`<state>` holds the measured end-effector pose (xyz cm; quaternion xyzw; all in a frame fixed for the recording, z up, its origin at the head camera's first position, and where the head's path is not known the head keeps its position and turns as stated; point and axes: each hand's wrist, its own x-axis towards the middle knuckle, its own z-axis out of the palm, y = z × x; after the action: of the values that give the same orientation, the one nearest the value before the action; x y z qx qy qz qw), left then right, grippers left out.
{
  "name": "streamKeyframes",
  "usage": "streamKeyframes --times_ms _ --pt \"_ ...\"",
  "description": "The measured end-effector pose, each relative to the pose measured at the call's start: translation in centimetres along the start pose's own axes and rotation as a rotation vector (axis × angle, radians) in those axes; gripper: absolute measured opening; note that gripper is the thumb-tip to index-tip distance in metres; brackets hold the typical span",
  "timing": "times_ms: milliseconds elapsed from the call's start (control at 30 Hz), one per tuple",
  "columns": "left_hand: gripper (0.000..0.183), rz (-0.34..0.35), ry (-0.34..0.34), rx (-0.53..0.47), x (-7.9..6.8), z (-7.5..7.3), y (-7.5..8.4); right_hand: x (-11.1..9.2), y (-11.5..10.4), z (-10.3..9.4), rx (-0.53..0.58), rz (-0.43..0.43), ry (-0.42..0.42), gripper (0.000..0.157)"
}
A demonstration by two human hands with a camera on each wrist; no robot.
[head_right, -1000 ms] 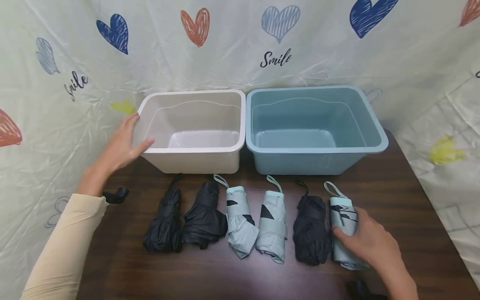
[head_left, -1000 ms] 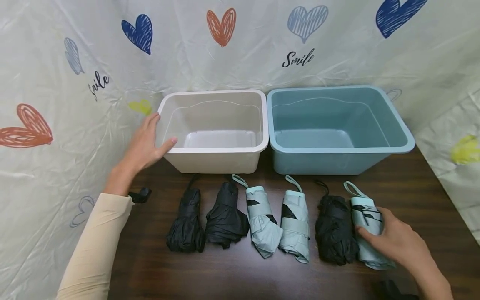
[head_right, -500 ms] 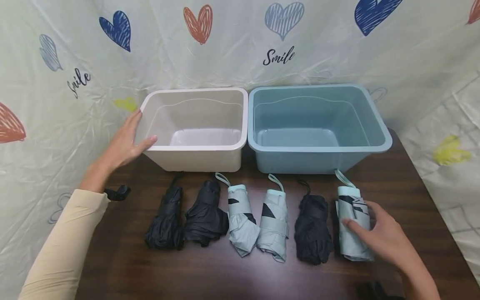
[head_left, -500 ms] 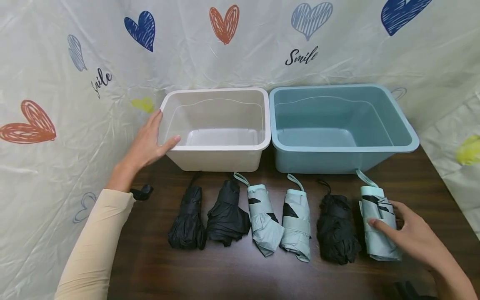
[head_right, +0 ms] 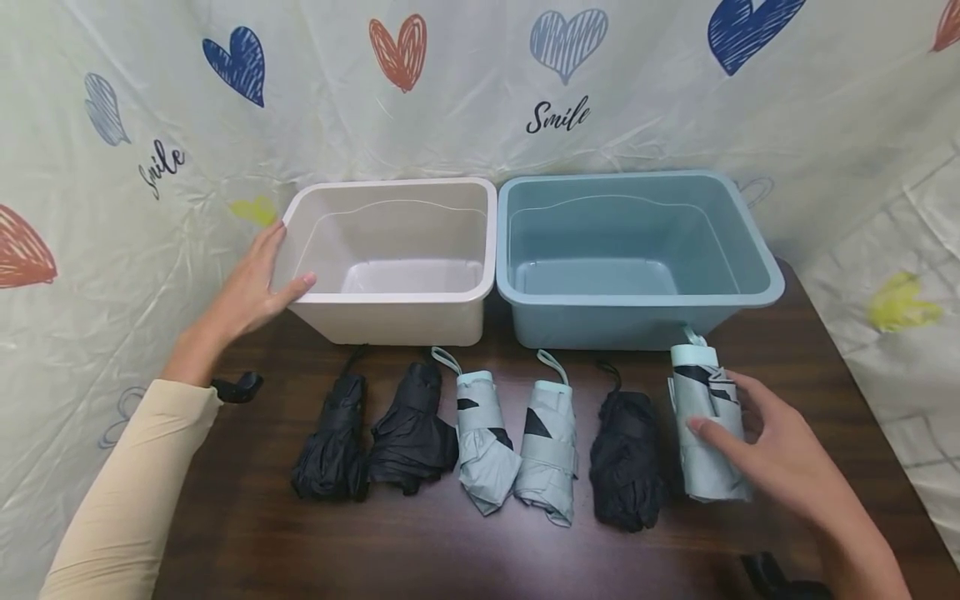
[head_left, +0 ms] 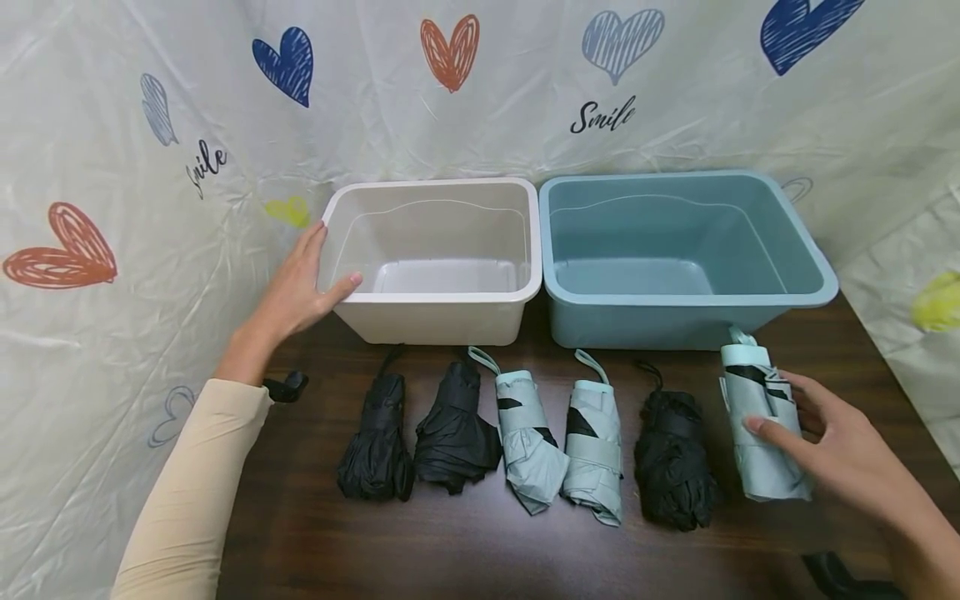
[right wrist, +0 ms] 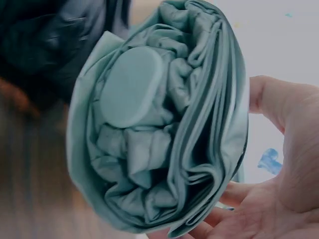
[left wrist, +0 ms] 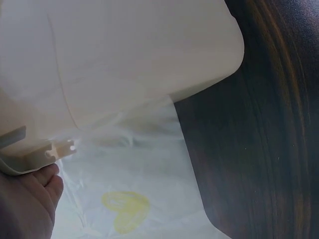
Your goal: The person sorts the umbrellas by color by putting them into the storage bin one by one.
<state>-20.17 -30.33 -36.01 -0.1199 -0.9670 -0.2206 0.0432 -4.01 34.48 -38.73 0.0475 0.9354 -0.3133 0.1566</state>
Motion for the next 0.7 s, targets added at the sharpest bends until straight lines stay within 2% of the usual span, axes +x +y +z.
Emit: streamKeyframes --times_ms 267,500,700 --pt "0.102 0.023 0.013 0.001 0.2 0.1 0.0 0.3 -0.9 -1.4 -0.009 -0.091 0.117 0.093" --pt "0.101 0.016 0.009 0.010 0.1 0.1 -0.2 0.6 -2.4 -2.9 0.016 -0.148 0.183 0.089" --pt "0.101 0.010 0.001 0.018 0.2 0.0 -0.2 1.5 -4.2 -4.3 0.029 -0.161 0.214 0.089"
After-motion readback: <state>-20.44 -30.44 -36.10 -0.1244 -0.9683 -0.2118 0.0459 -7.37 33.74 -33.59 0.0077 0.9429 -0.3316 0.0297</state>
